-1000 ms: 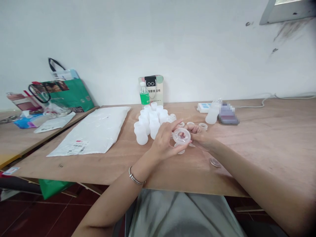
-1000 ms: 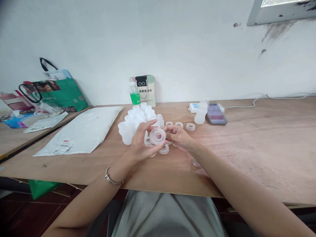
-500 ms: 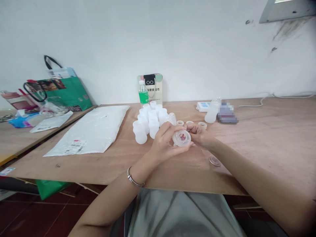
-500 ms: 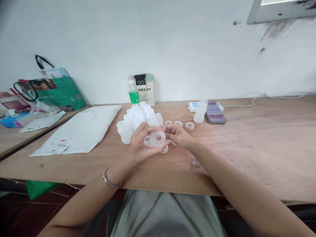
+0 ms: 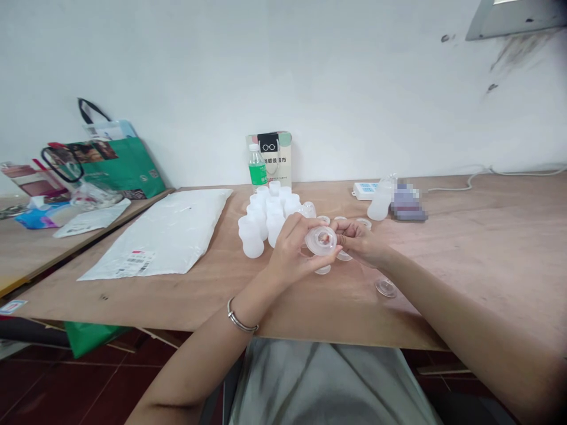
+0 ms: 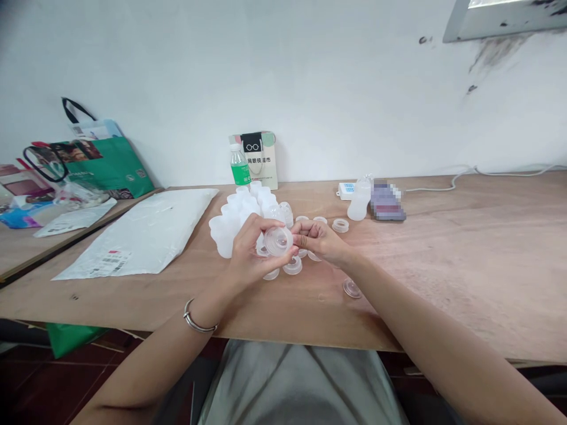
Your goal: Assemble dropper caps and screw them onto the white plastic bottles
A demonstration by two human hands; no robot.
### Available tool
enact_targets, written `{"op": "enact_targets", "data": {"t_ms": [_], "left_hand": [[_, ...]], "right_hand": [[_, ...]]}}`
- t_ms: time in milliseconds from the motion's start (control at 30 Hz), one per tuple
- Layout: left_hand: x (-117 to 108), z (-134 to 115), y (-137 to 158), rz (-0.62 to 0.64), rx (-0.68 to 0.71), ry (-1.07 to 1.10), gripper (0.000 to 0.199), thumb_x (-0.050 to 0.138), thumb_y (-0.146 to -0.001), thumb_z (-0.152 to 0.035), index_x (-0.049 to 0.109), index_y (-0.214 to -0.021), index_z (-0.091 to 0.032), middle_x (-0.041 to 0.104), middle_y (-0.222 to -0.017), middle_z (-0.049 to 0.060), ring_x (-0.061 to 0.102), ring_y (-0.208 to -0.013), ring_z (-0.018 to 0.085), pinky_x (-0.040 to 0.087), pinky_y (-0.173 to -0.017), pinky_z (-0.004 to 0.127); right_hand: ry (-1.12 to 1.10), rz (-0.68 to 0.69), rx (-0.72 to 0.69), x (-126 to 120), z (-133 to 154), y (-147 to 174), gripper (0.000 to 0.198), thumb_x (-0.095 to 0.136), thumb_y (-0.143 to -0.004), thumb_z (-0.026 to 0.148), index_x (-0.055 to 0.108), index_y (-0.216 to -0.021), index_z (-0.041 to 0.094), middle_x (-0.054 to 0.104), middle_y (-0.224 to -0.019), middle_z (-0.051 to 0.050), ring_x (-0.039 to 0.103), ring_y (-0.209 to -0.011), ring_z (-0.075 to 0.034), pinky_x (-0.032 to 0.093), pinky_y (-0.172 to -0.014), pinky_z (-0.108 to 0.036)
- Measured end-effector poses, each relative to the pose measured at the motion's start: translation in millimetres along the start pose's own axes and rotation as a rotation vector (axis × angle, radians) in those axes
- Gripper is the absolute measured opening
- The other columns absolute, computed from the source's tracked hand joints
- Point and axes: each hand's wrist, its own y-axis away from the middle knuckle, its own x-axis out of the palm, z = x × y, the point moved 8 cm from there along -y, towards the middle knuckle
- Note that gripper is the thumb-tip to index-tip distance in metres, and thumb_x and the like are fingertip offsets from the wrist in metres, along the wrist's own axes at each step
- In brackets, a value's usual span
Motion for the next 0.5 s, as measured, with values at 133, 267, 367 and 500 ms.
{"op": "enact_targets", "data": {"t_ms": [133,267,367,500], "left_hand": [[3.4,8.0,0.2,0.046,-0.057,0.008,0.047,0.071,-0.076,-0.038,0.051,-0.114,-0.02,0.059,-0.102,0.008,0.057,-0.095,0.02,0.05,-0.08,0.036],[-5.6,8.9,-1.3,-0.036,-0.045,-0.033,0.058,0.07,-0.075,-0.046,0.046,-0.121,-0.02,0.053,-0.118,0.012,0.052,-0.112,0.025,0.046,-0.094,0.044],[-7.3,7.8,-0.8,-0.053,-0.022,-0.042,0.044,0.064,-0.081,-0.042,0.048,-0.117,-0.02,0.053,-0.117,0.012,0.054,-0.11,0.023,0.047,-0.093,0.043],[-2.5,7.4,1.1,-0.015,-0.014,-0.024,0.034,0.061,-0.085,-0.036,0.05,-0.113,-0.019,0.054,-0.115,0.012,0.055,-0.11,0.023,0.049,-0.093,0.042]], "right_hand": [[0.097,-0.082,0.045,-18.3,3.7,-0.6,0.029,0.076,-0.069,0.044,0.065,-0.076,0.018,0.064,-0.066,0.001,0.058,-0.06,-0.01,0.047,-0.057,-0.023],[0.395,-0.391,0.035,-71.6,41.7,12.2,0.024,0.074,-0.069,0.038,0.067,-0.083,0.02,0.068,-0.077,-0.002,0.062,-0.068,-0.013,0.049,-0.066,-0.028],[0.763,-0.589,0.163,-116.3,65.3,32.1,0.017,0.069,-0.072,0.031,0.066,-0.082,0.017,0.069,-0.078,-0.006,0.062,-0.071,-0.016,0.048,-0.065,-0.031],[1.265,-0.54,0.435,-156.7,53.0,47.4,0.004,0.065,-0.066,0.014,0.065,-0.066,0.017,0.067,-0.068,-0.007,0.058,-0.061,-0.018,0.042,-0.053,-0.032]]}}
